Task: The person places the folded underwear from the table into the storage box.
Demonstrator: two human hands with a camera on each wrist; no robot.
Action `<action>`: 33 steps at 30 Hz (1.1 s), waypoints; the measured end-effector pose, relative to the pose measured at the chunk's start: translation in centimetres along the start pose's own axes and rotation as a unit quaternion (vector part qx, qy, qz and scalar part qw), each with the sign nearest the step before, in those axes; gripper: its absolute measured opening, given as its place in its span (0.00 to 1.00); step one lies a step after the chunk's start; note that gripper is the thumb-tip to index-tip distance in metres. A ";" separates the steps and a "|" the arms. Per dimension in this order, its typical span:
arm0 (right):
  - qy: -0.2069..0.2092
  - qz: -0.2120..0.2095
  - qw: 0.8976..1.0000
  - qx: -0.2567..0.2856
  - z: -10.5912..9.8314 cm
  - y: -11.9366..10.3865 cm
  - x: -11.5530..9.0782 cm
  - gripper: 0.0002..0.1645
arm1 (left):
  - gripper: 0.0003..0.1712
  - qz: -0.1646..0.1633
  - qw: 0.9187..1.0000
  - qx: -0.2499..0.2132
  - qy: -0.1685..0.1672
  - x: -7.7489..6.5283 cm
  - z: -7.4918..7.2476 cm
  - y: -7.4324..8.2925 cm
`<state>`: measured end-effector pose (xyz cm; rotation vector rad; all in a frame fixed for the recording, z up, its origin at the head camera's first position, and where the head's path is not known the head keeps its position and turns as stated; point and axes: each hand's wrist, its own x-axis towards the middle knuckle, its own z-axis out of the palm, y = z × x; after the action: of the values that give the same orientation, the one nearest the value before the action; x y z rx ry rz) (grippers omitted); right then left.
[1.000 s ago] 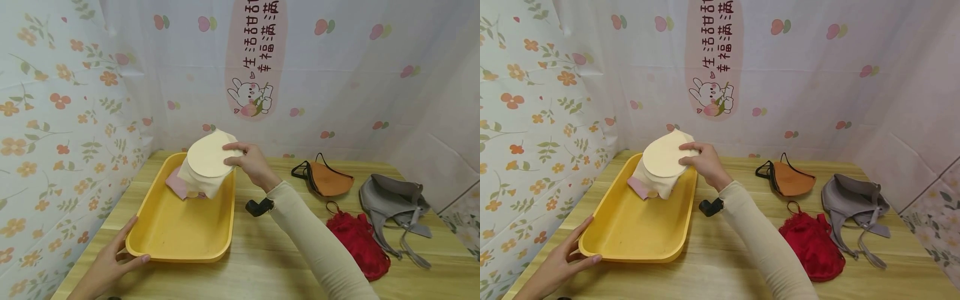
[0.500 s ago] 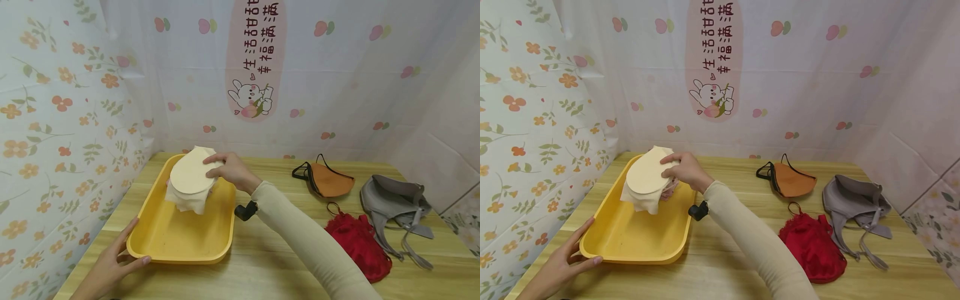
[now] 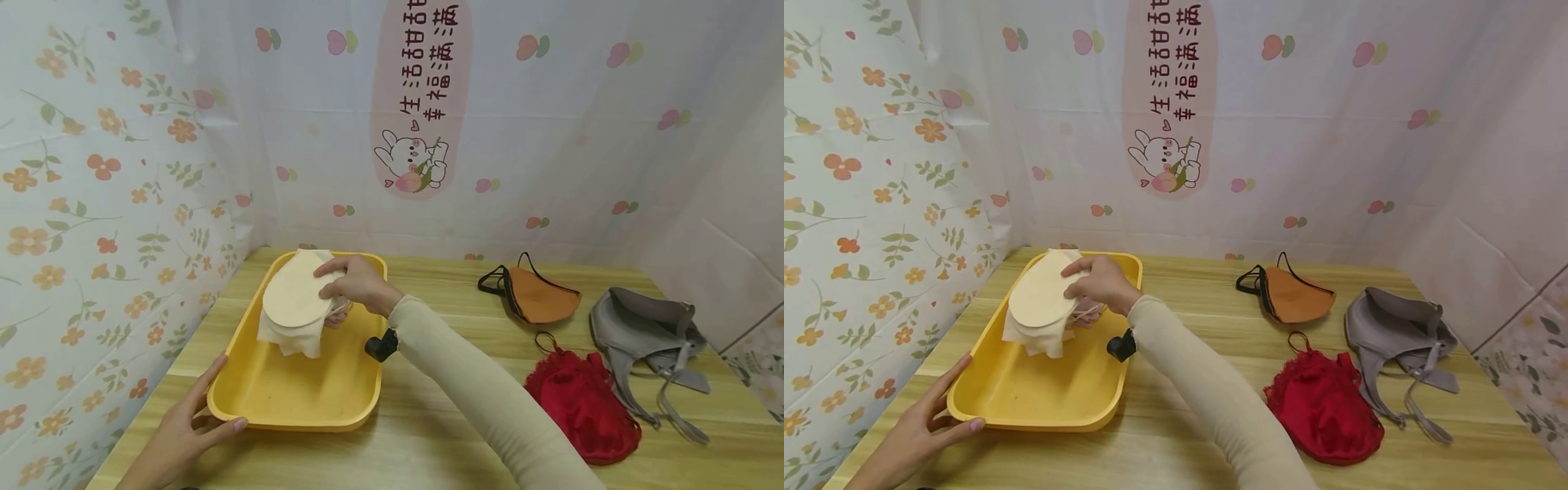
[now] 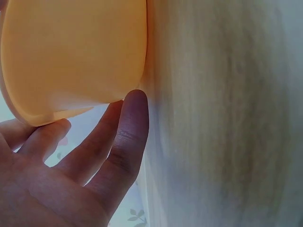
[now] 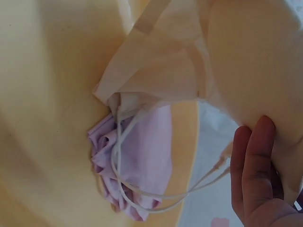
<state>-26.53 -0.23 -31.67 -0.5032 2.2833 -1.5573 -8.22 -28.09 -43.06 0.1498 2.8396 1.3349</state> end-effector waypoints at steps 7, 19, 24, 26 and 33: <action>0.014 0.018 1.000 0.000 1.5 1.1 0.7 0.18 | 0.59 0.009 1.000 -0.002 0.001 0.1 0.2 -0.2; 0.008 0.089 0.993 0.078 4.6 3.1 2.1 0.20 | 0.59 -0.012 0.999 -0.030 -0.011 -0.1 0.2 0.2; 0.027 0.090 0.993 0.076 5.3 3.6 2.2 0.20 | 0.59 -0.018 0.999 -0.027 -0.009 -0.1 0.2 0.4; 0.030 0.093 0.993 0.074 5.5 3.8 2.3 0.20 | 0.59 -0.020 0.999 -0.027 -0.010 -0.1 0.2 0.3; 0.059 0.098 0.991 0.074 6.6 4.5 2.5 0.17 | 0.59 -0.010 1.000 -0.025 -0.010 -0.1 0.0 0.3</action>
<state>-26.14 -5.26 -38.35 -0.1464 2.2030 -1.6786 -8.10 -27.93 -42.86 0.1317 2.7812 1.3916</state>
